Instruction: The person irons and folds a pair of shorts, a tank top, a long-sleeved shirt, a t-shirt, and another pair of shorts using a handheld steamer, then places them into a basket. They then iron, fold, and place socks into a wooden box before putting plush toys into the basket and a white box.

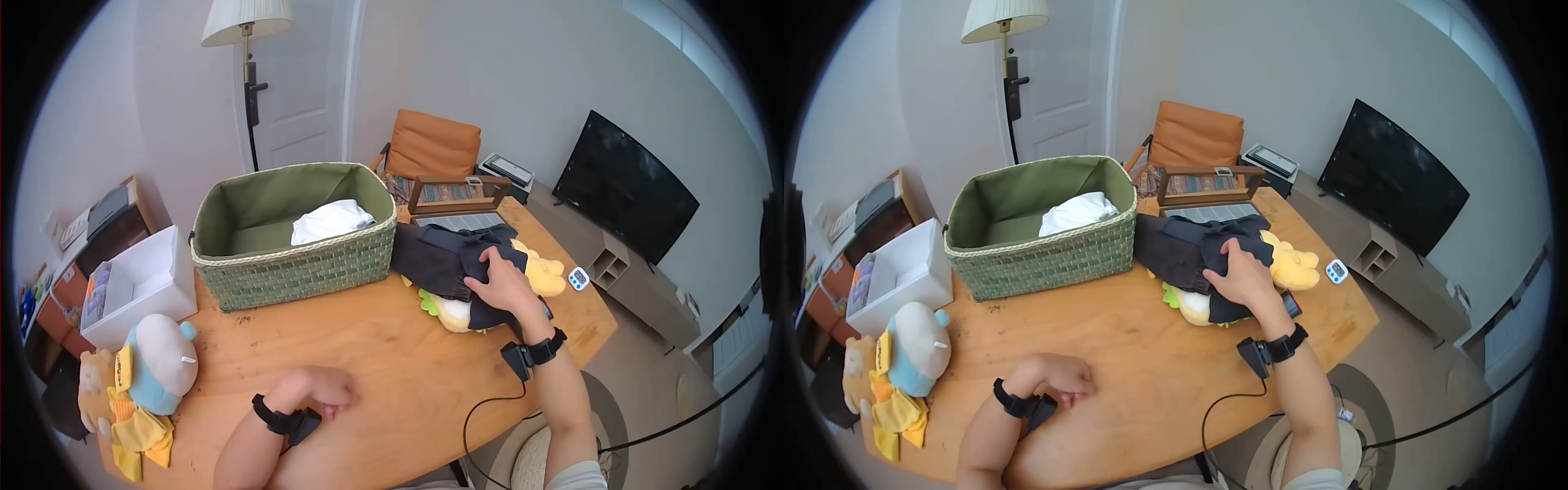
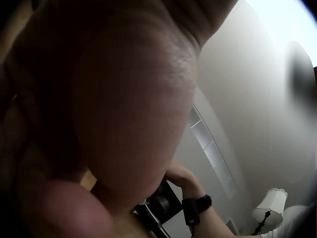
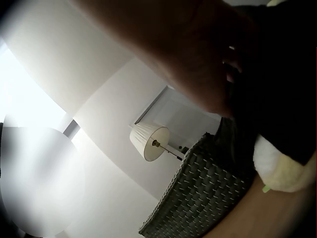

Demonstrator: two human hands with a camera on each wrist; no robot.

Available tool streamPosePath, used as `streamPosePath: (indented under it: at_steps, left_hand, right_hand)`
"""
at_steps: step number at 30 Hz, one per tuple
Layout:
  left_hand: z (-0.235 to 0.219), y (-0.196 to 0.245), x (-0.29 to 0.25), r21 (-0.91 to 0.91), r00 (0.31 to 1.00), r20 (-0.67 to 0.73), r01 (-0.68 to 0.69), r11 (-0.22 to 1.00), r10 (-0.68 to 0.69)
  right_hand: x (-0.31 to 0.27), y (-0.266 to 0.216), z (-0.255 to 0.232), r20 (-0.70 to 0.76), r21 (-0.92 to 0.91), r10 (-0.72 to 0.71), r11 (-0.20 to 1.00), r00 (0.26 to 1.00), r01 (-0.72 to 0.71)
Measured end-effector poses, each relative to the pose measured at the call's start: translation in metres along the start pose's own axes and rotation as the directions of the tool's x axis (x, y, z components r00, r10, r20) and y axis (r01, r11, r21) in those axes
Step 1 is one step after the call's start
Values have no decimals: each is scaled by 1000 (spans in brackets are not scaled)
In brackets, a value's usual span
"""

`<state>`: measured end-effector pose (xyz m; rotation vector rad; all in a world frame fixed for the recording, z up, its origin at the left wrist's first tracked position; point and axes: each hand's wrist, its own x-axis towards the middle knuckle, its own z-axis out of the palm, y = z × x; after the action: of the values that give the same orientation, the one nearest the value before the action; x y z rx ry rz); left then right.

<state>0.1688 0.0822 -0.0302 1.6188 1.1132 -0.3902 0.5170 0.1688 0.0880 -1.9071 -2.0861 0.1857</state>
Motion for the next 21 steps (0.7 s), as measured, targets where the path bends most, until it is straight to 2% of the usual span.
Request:
streamPosePath:
  at_steps: [2, 3, 6, 7, 8, 9, 10, 11, 12, 13, 14, 15, 16, 17, 18, 20, 21]
  left_hand:
    - [-4, 1, -1, -58, 999, 31, -12, 998, 14]
    - [-6, 0, -2, -119, 998, 53, -22, 993, 28]
    - [-10, -10, 4, -173, 995, 86, -41, 984, 56]
    - [-10, -11, 2, -166, 995, 86, -41, 985, 56]
    - [-11, -11, 1, -137, 994, 82, -54, 989, 65]
    - [-10, -9, 3, -113, 993, 80, -72, 991, 81]
    - [-8, -9, 4, -120, 991, 92, -82, 989, 93]
    - [-9, -10, 3, -137, 992, 99, -69, 988, 83]
    - [-11, -9, 2, -151, 992, 100, -56, 987, 72]
    - [-11, -8, 1, -160, 991, 106, -60, 985, 77]
    - [-11, -7, -1, -157, 992, 93, -75, 985, 90]
    - [-11, -7, -2, -156, 992, 79, -88, 984, 101]
    - [-10, -7, -3, -168, 992, 81, -87, 982, 101]
    - [-9, -7, -3, -162, 993, 66, -87, 983, 99]
    - [-8, -7, -3, -153, 994, 50, -87, 984, 96]
    - [-7, -12, 1, -147, 993, 45, -98, 984, 105]
    - [-9, -13, 3, -135, 992, 48, -109, 985, 116]
  right_hand:
    - [1, -3, -4, -3, -104, 43, 994, 999, -43]
    - [4, 1, 2, -68, -158, -16, 987, 998, 5]
    - [29, 14, 5, -50, -242, -56, 969, 997, 42]
    - [38, 14, -3, -48, -181, -53, 983, 997, 43]
    - [62, 31, -3, -115, -119, -149, 984, 982, 135]
    - [90, 49, -10, -206, -63, -158, 987, 966, 148]
    - [101, 45, -33, -352, -1, -83, 996, 932, 89]
    - [123, 57, -57, -472, -20, -132, 990, 871, 139]
    - [127, 51, -87, -609, 105, -48, 984, 792, 141]
    - [127, 33, -113, -585, 537, 193, 820, 787, 198]
    - [110, 6, -143, -504, 714, 222, 650, 835, 259]
    - [99, -12, -167, -426, 852, 159, 401, 890, 336]
    - [95, -24, -186, -354, 927, 55, 151, 934, 343]
    - [78, -46, -201, -344, 936, -20, 67, 939, 345]
    - [78, -47, -215, -339, 936, -184, 31, 922, 350]
    - [64, -71, -233, -312, 945, -260, 13, 914, 326]
    - [78, -56, -248, -203, 971, -602, -21, 773, 239]
